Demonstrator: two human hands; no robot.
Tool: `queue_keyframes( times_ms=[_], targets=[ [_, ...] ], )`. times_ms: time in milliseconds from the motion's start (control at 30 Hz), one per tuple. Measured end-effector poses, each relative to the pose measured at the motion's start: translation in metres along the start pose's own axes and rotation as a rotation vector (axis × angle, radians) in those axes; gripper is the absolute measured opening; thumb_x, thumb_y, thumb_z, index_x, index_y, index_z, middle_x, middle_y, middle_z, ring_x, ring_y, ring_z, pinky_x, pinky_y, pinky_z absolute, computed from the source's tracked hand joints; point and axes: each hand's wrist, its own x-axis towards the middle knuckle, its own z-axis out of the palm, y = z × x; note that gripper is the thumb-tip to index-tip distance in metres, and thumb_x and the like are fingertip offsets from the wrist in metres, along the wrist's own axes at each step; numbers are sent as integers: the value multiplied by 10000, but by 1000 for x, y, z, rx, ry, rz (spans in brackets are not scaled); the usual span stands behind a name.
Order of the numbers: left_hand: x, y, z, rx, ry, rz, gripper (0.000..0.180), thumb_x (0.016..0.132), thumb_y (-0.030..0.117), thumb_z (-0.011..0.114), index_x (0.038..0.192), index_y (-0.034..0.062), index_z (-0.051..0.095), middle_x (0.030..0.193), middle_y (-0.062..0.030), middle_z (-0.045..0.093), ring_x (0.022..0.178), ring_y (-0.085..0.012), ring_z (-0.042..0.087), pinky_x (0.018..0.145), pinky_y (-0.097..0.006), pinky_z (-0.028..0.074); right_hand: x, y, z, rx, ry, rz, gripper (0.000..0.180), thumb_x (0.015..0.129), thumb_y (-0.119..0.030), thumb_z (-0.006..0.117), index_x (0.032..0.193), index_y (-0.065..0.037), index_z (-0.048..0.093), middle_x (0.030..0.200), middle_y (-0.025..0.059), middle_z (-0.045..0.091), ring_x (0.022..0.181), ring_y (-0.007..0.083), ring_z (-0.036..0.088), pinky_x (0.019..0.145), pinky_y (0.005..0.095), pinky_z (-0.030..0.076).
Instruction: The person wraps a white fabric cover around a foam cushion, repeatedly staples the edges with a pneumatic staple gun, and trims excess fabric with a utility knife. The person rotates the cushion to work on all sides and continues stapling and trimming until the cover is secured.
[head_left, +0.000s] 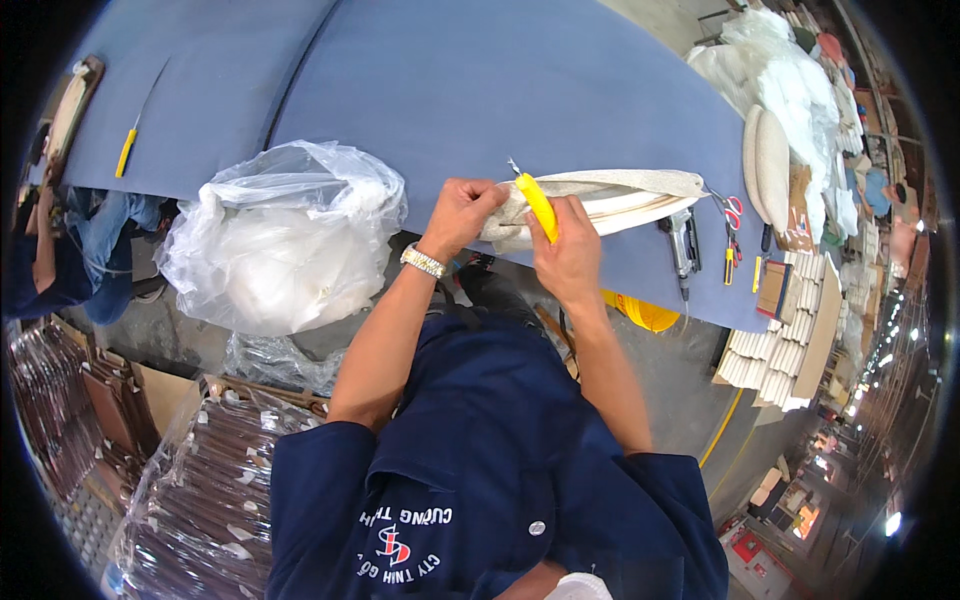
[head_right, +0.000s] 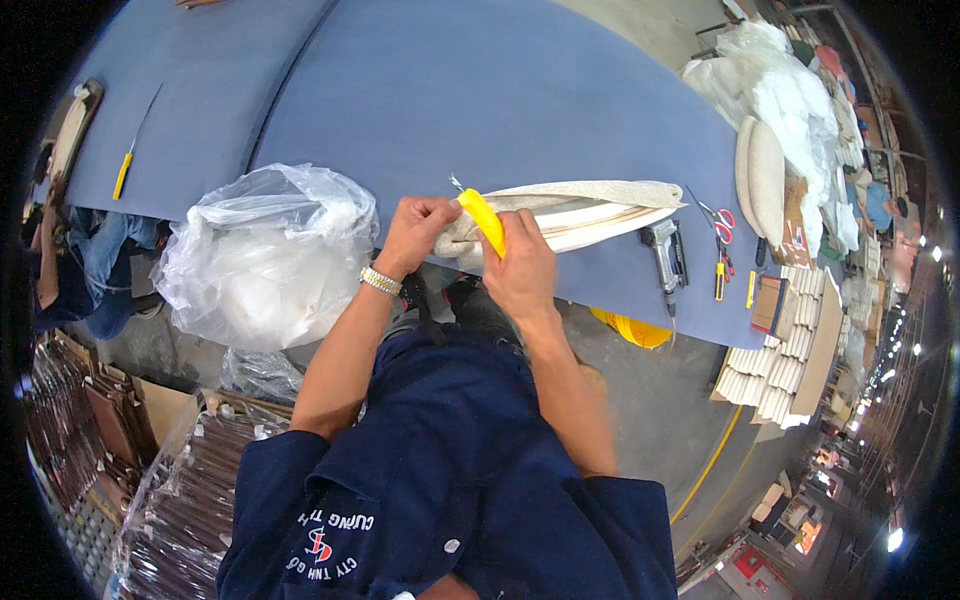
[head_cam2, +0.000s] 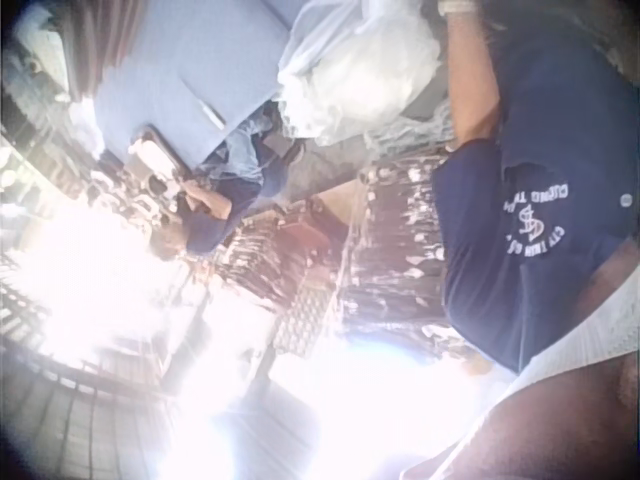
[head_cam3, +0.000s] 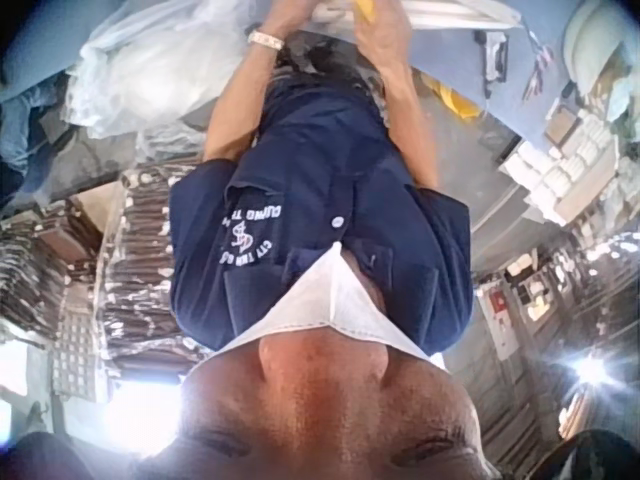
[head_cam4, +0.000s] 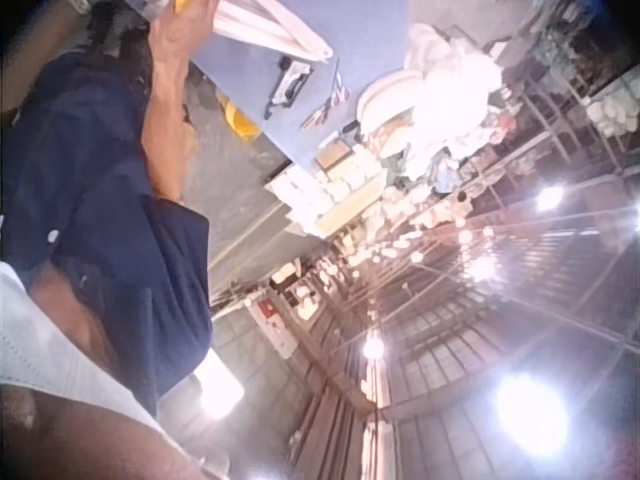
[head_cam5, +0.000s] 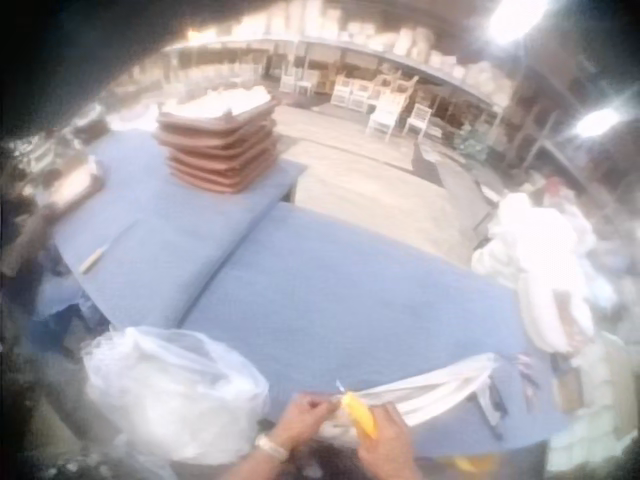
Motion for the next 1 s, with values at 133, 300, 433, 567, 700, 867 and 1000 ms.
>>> queue_keyframes(
  times_ms=[133,300,433,567,700,867,1000],
  targets=[
    [-1,-18,-2,15,10,24,310,962,150,670,692,4,627,679,96,500,657,-21,387,567,-258,326,-3,1,1,21,-2,42,171,940,-135,713,996,11,642,892,160,611,814,385,623,715,441,485],
    [-9,-1,4,313,148,75,242,971,156,688,810,-26,692,776,15,658,715,-99,574,665,-306,475,3,10,-1,85,-7,-6,158,928,-136,725,941,8,659,856,153,626,776,366,629,707,434,486],
    [-47,14,16,471,549,539,273,884,98,770,1150,41,751,1285,-175,701,1131,-354,694,981,-389,548,21,11,-20,74,-214,-91,186,923,-174,732,942,-1,668,846,162,624,772,392,621,698,455,478],
    [-86,10,38,643,542,569,295,826,57,811,1112,45,742,1279,-159,694,1181,-338,673,999,-419,540,34,12,-24,30,-437,-139,231,915,-225,712,987,-8,680,916,180,653,866,419,640,762,498,489],
    [-83,2,76,766,695,514,353,732,61,873,1061,54,744,1249,-133,696,1225,-343,632,1026,-437,524,47,10,-26,118,-593,-159,232,910,-229,707,971,-8,674,902,182,658,862,425,635,755,499,490],
    [-74,-11,94,736,933,518,242,800,83,847,1010,41,734,1265,-130,679,1132,-344,682,921,-415,567,69,19,-47,348,-770,-116,331,996,-156,656,1314,-65,635,860,76,678,667,139,658,608,312,528],
    [-84,-12,122,646,1079,289,152,853,75,819,962,19,729,1250,-142,699,1134,-329,698,929,-396,569,80,44,-74,512,-866,-163,403,1016,-86,598,1416,-65,556,855,78,694,711,144,682,675,307,559]
  ],
)
